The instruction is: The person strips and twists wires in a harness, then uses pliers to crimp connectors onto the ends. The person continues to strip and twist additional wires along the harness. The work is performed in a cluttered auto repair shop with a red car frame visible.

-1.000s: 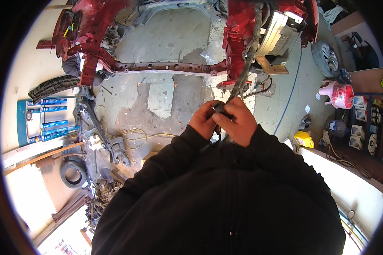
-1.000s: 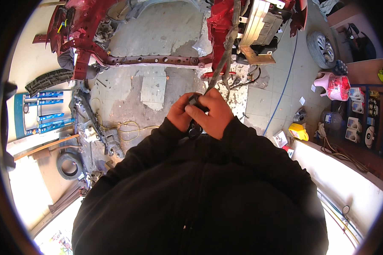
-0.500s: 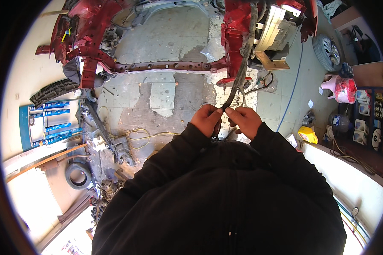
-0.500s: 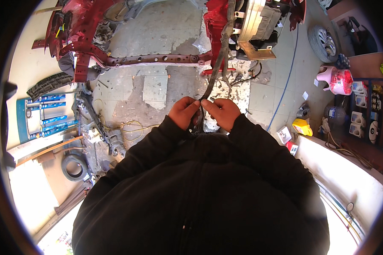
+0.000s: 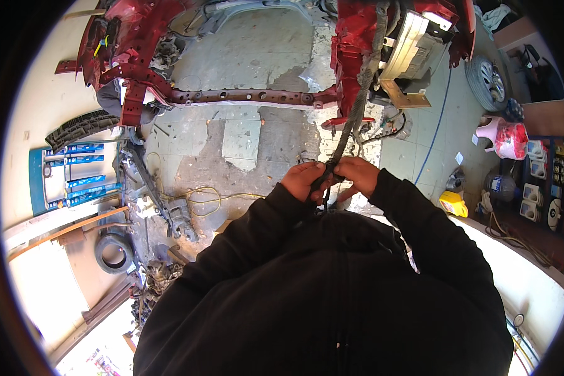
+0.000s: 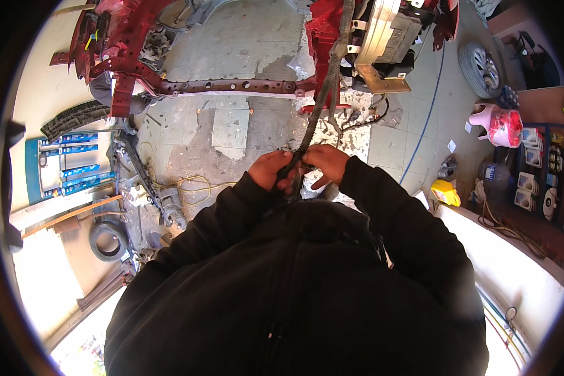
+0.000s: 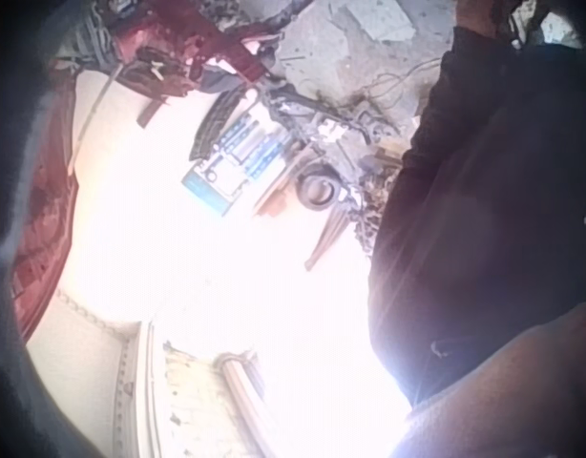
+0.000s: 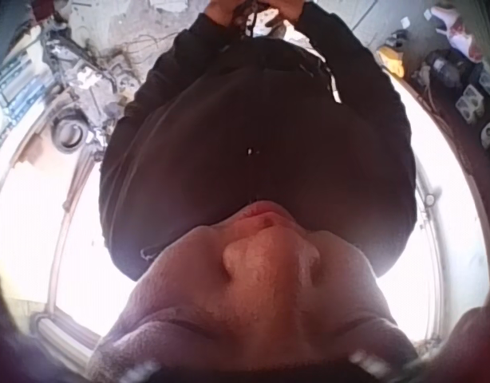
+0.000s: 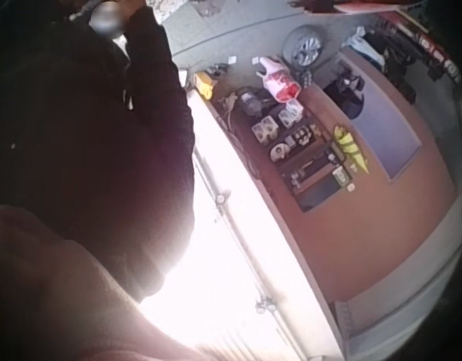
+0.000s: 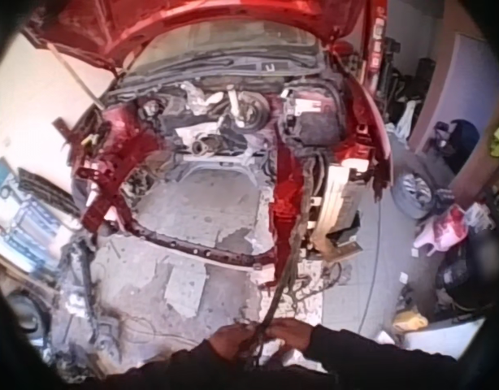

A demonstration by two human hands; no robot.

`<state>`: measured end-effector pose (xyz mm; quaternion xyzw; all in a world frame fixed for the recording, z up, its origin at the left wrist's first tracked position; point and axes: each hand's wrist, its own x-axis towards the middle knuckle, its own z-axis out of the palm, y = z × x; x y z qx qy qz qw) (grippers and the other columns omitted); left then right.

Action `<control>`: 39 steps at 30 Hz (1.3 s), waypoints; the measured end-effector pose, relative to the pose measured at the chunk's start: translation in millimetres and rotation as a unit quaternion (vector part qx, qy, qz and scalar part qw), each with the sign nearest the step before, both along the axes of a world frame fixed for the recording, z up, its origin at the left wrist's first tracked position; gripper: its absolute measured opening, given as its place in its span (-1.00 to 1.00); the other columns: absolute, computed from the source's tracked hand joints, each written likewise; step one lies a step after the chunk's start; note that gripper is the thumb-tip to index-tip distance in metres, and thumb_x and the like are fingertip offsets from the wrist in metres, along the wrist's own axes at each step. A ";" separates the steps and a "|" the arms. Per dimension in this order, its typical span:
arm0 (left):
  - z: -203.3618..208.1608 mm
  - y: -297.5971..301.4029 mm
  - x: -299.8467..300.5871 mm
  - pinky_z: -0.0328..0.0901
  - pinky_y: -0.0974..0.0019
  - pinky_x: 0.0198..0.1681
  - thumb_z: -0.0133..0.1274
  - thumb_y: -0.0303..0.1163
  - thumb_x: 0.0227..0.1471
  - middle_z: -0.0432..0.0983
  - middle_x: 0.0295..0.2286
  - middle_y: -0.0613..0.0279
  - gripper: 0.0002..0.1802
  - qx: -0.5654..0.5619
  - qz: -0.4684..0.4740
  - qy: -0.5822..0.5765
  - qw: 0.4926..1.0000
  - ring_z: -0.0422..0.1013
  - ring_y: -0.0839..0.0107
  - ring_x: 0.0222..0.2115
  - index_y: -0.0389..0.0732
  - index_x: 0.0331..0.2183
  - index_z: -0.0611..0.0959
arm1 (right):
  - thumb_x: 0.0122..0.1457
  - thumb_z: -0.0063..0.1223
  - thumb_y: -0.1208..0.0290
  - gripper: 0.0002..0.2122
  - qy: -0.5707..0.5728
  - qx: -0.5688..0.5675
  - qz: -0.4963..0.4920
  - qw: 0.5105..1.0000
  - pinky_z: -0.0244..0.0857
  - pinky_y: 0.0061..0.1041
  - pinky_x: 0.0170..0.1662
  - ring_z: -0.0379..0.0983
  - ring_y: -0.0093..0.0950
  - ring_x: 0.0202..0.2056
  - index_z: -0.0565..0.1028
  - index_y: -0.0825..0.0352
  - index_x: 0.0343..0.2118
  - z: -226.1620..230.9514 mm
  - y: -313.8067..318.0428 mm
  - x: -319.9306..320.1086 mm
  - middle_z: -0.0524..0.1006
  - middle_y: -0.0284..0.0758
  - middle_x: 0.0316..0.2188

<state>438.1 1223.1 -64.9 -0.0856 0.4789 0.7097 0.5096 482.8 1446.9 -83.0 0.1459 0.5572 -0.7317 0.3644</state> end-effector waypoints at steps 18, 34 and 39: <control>13.1 -5.0 3.0 0.33 0.39 -0.53 0.02 -0.30 0.39 0.60 -0.47 0.30 -0.78 -0.036 0.023 0.174 0.984 0.39 0.57 -0.64 -0.26 -0.19 0.64 | 0.21 0.23 0.51 -0.63 0.172 0.128 -0.163 0.963 0.45 -0.43 0.00 0.53 -0.48 -0.10 0.46 0.38 0.07 48.2 -5.4 -0.5 0.57 -0.30 -0.11; 5.3 -0.1 -6.6 0.34 0.36 -0.42 -0.19 -0.30 0.48 0.49 -0.54 0.25 -0.66 -0.055 -0.042 0.296 0.953 0.43 0.46 -0.54 -0.38 -0.06 0.55 | 0.32 0.22 0.13 -0.67 0.101 0.195 -0.060 0.974 0.39 -0.46 -0.20 0.43 -0.50 -0.30 0.54 0.37 -0.19 48.3 2.3 32.3 0.47 -0.38 -0.32; 15.5 18.3 -19.4 0.36 0.31 -0.48 -0.07 -0.27 0.41 0.50 -0.59 0.25 -0.69 -0.076 -0.109 0.258 0.957 0.44 0.46 -0.61 -0.33 -0.20 0.59 | 0.38 0.06 -0.02 -0.58 0.034 0.145 -0.146 0.978 0.43 -0.44 -0.34 0.47 -0.55 -0.32 0.57 0.35 -0.24 30.3 -2.5 25.2 0.54 -0.39 -0.35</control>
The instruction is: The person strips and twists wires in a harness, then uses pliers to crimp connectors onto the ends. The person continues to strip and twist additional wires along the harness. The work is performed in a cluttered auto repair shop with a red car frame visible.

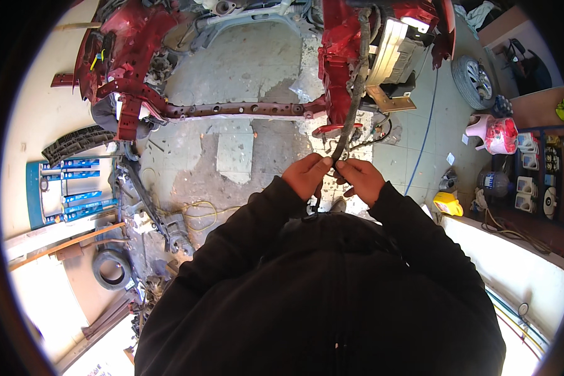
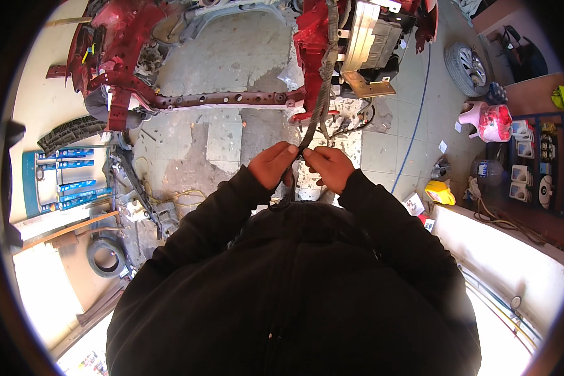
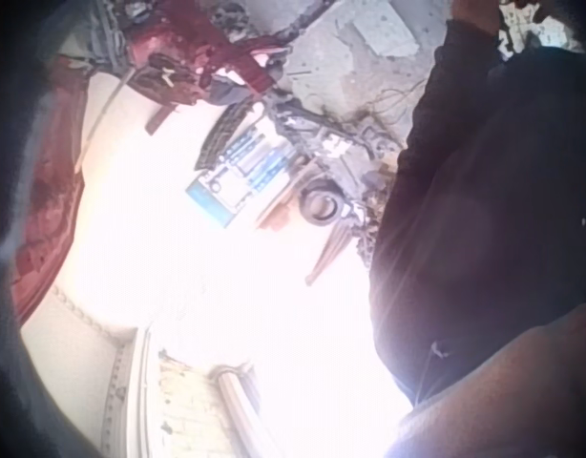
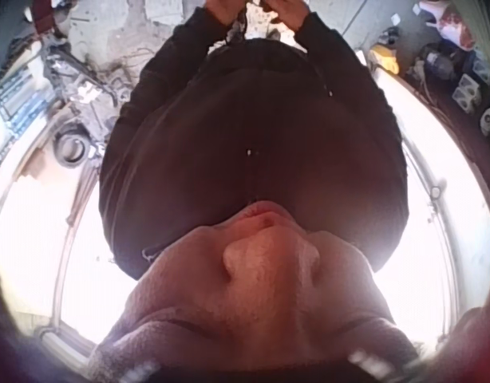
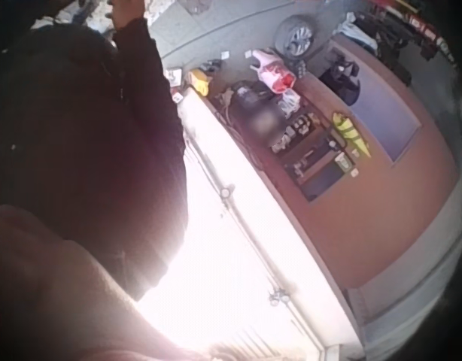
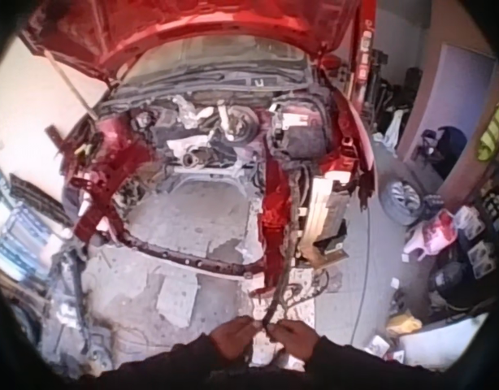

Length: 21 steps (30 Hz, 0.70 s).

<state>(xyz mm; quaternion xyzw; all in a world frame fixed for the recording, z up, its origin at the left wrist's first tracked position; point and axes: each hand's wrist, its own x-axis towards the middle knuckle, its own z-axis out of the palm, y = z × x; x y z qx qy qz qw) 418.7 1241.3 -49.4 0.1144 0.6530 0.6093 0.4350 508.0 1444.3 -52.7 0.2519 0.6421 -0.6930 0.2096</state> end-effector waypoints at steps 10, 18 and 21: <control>0.8 13.6 -10.1 0.39 0.30 -0.48 0.00 -0.27 0.35 0.54 -0.58 0.21 -0.68 -0.024 -0.016 0.001 1.000 0.51 0.42 -0.59 -0.37 -0.28 0.61 | 0.37 0.09 0.24 -0.71 0.069 0.037 0.047 0.996 0.43 -0.43 -0.39 0.49 -0.52 -0.37 0.55 0.45 -0.23 -0.8 7.7 -6.8 0.51 -0.31 -0.36; -3.4 1.9 6.9 0.39 0.24 -0.37 0.01 -0.35 0.32 0.47 -0.55 0.21 -0.81 0.083 0.117 -0.180 0.973 0.44 0.37 -0.53 -0.29 -0.27 0.56 | 0.37 0.08 0.36 -0.80 0.230 0.167 0.165 0.945 0.40 -0.35 -0.03 0.45 -0.37 -0.11 0.54 0.43 -0.13 -9.8 9.8 -20.1 0.45 -0.23 -0.19; -6.0 -4.6 9.5 0.36 0.19 -0.37 0.01 -0.34 0.32 0.45 -0.54 0.16 -0.81 0.122 0.162 -0.273 0.940 0.42 0.33 -0.53 -0.29 -0.24 0.55 | 0.37 0.07 0.42 -0.81 0.249 0.149 0.192 0.938 0.37 -0.33 0.03 0.43 -0.34 -0.07 0.53 0.41 -0.06 -12.3 9.3 -29.9 0.45 -0.22 -0.17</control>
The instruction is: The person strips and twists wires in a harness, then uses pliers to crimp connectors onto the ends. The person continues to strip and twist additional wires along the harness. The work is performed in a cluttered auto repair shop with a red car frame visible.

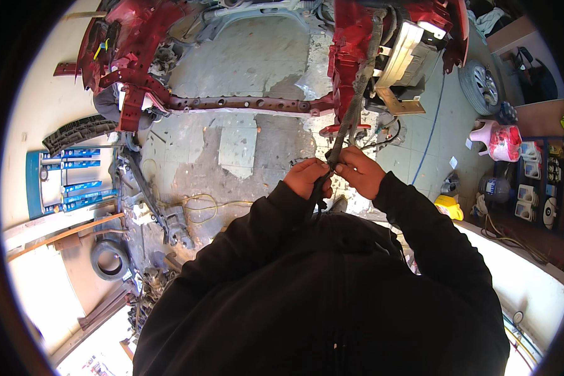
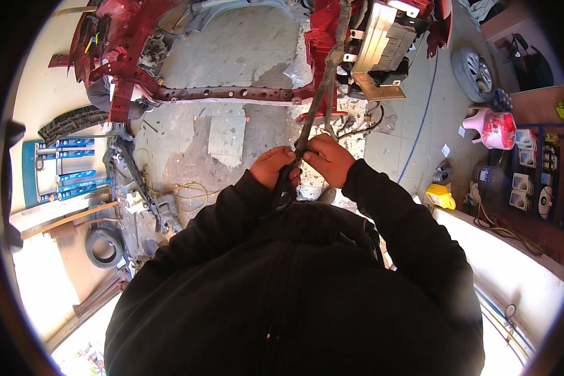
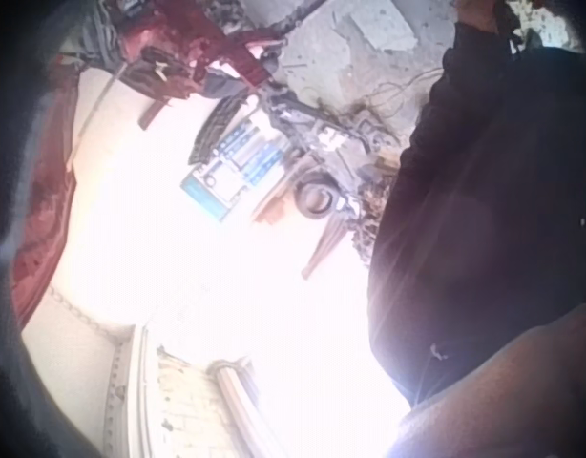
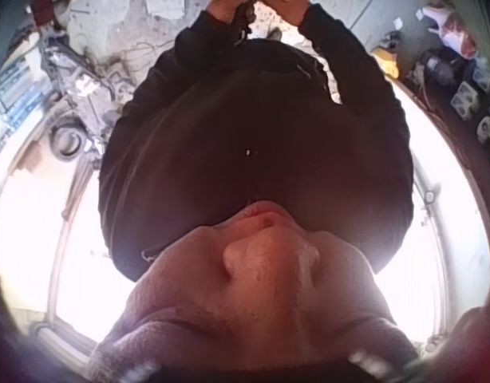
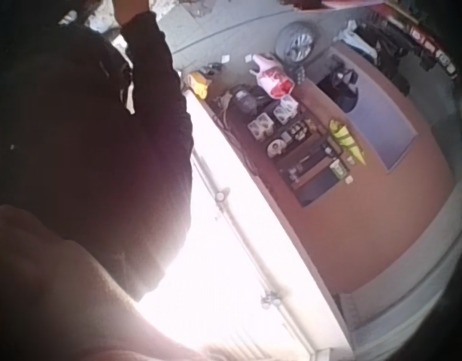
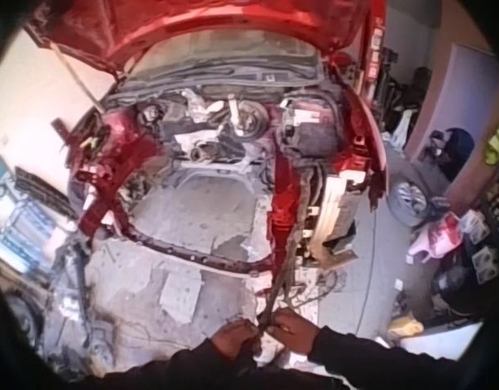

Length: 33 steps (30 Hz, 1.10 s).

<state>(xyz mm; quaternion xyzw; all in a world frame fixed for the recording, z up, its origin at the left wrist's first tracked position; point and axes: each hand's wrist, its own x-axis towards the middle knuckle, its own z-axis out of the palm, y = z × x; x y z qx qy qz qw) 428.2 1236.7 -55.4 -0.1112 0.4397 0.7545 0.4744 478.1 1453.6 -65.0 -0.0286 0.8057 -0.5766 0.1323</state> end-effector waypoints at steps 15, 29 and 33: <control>3.5 -10.5 -7.3 0.40 0.32 -0.44 0.03 -0.36 0.36 0.55 -0.52 0.22 -0.72 0.066 -0.091 0.053 0.992 0.47 0.41 -0.56 -0.35 -0.04 0.63 | 0.26 0.06 0.71 -0.58 -0.107 -0.302 -0.065 0.945 0.41 -0.36 0.19 0.49 -0.42 0.11 0.37 0.33 0.17 21.7 -2.4 -31.2 0.55 -0.26 0.11; 24.1 -11.2 -22.7 0.37 -0.03 -0.39 0.08 -0.42 0.22 0.57 -0.50 -0.12 -0.78 -0.228 -0.129 0.620 0.740 0.52 -0.19 -0.45 -0.30 -0.12 0.60 | 0.11 0.30 0.55 -0.78 0.056 0.035 -0.129 0.990 0.35 -0.44 -0.14 0.42 -0.39 -0.14 0.53 0.43 -0.19 73.8 -14.4 11.1 0.41 -0.26 -0.20; 5.2 -4.8 -22.3 0.35 -0.02 -0.34 0.04 -0.36 0.27 0.54 -0.48 -0.14 -0.77 -0.212 -0.126 0.575 0.780 0.50 -0.16 -0.41 -0.31 -0.13 0.57 | 0.20 0.30 0.39 -0.79 0.101 0.152 -0.066 0.981 0.38 -0.31 -0.13 0.45 -0.31 -0.21 0.55 0.43 -0.29 52.6 -0.7 14.5 0.44 -0.18 -0.24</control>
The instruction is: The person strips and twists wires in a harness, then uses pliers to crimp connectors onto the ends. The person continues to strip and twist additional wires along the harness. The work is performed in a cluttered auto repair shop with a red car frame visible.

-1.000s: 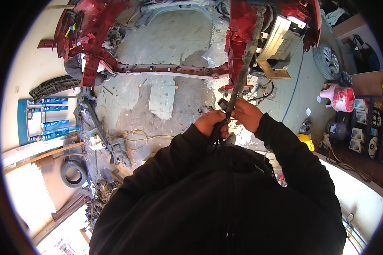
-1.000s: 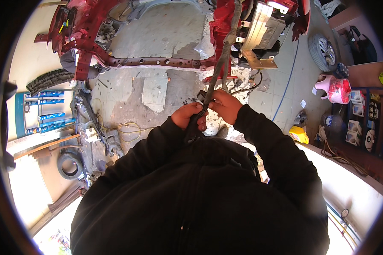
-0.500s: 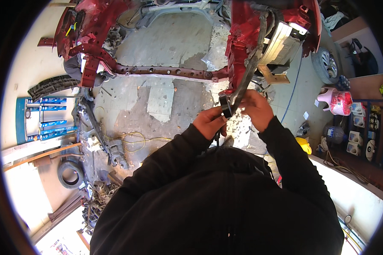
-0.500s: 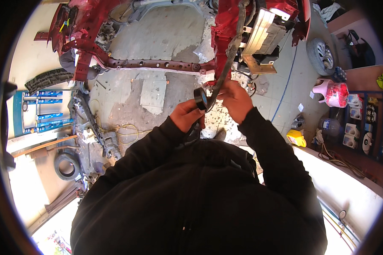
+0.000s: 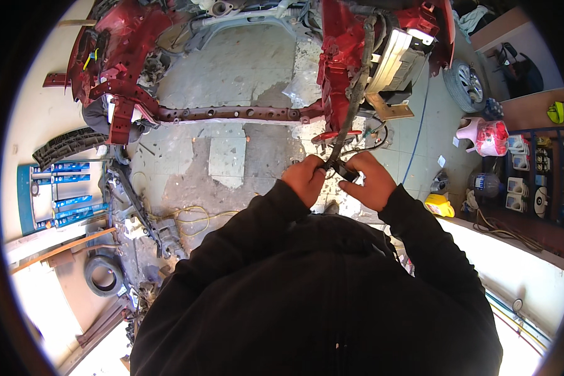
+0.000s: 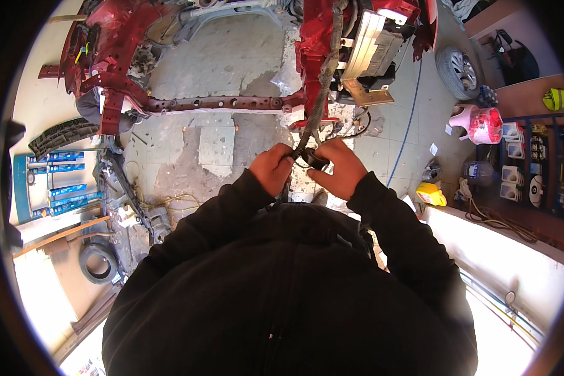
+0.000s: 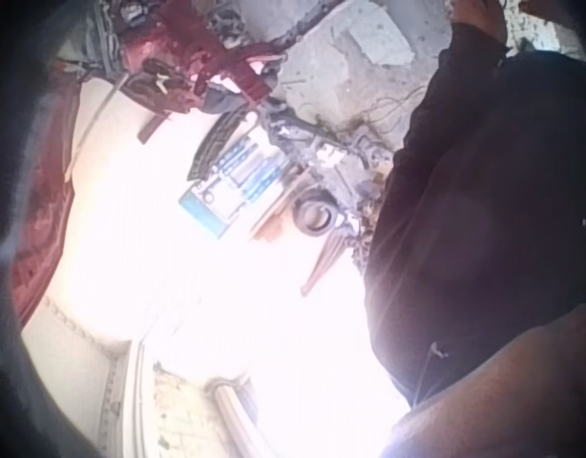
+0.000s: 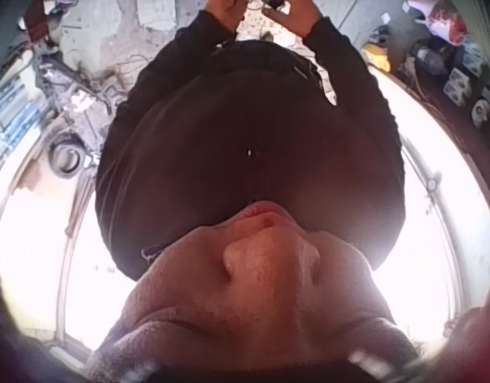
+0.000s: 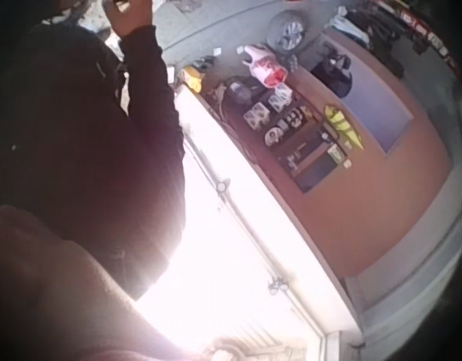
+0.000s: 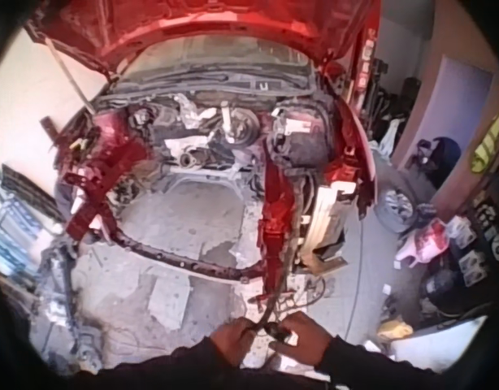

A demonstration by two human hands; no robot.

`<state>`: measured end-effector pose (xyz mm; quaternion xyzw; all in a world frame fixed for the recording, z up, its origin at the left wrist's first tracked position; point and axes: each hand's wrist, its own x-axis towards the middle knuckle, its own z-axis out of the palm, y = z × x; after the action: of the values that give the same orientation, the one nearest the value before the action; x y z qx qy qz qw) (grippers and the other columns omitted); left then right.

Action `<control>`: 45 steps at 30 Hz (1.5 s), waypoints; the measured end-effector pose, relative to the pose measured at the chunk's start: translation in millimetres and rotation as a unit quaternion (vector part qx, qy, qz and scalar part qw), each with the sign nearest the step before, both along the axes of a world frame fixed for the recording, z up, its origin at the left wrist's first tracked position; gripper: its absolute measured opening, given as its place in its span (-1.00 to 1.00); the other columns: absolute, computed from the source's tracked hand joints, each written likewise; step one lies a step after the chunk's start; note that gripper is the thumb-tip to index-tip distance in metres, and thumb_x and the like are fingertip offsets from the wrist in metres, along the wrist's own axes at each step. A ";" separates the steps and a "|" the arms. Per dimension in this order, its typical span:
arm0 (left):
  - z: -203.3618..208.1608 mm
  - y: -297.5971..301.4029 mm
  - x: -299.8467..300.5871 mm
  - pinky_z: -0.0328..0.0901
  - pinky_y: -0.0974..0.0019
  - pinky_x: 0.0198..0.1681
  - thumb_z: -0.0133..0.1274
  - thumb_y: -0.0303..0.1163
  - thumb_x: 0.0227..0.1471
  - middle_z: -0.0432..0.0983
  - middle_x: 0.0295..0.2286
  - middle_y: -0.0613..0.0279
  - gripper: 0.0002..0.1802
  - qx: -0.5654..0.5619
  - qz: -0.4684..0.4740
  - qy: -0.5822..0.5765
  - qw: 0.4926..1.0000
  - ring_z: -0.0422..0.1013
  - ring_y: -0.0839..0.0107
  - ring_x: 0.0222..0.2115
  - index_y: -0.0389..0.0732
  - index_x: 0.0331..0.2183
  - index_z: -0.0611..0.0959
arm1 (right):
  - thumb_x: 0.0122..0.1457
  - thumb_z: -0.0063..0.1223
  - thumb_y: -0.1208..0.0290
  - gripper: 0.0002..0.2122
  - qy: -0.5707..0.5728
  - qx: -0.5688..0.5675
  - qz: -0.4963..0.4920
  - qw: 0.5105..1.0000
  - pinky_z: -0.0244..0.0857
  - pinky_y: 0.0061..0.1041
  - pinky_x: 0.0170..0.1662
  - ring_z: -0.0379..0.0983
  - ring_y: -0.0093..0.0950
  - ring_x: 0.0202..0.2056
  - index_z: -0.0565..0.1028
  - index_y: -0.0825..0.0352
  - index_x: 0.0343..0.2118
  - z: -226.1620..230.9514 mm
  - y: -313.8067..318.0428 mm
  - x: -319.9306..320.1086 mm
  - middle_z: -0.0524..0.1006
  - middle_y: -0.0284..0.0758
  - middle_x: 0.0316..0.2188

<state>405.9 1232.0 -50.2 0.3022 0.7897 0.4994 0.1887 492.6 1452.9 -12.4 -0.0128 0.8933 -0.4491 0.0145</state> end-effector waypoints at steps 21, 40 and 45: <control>4.4 -18.5 -20.3 0.23 0.36 -0.54 -0.06 -0.19 0.42 0.36 -0.61 0.30 -0.66 0.235 -0.043 -0.599 0.764 0.26 0.47 -0.64 -0.32 -0.19 0.56 | 0.46 -0.03 0.30 -0.68 -0.170 -0.302 0.022 0.938 0.44 -0.44 -0.14 0.47 -0.51 -0.15 0.42 0.33 0.17 -36.7 -8.5 -37.2 0.50 -0.38 -0.13; 21.9 3.1 23.3 0.31 0.32 -0.55 0.02 -0.27 0.35 0.47 -0.60 0.22 -0.76 0.200 0.082 -0.516 0.829 0.41 0.38 -0.66 -0.25 -0.12 0.56 | 0.28 0.17 0.51 -0.79 -0.158 -0.295 0.093 0.938 0.44 -0.43 -0.12 0.53 -0.49 -0.21 0.47 0.34 -0.06 -15.6 27.1 -65.5 0.56 -0.31 -0.20; 32.7 10.3 29.3 0.32 0.38 -0.55 0.05 -0.37 0.34 0.49 -0.57 0.28 -0.77 0.151 0.118 -0.403 0.895 0.41 0.50 -0.64 -0.25 -0.03 0.58 | 0.19 0.29 0.34 -0.73 -0.046 -0.135 0.118 0.983 0.40 -0.38 -0.24 0.52 -0.41 -0.33 0.49 0.36 -0.15 41.6 29.6 -44.4 0.49 -0.31 -0.42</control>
<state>435.2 1242.2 -17.5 0.0044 0.5908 0.7104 0.3825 448.3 1482.5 29.2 -0.0989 0.8153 -0.5605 0.1068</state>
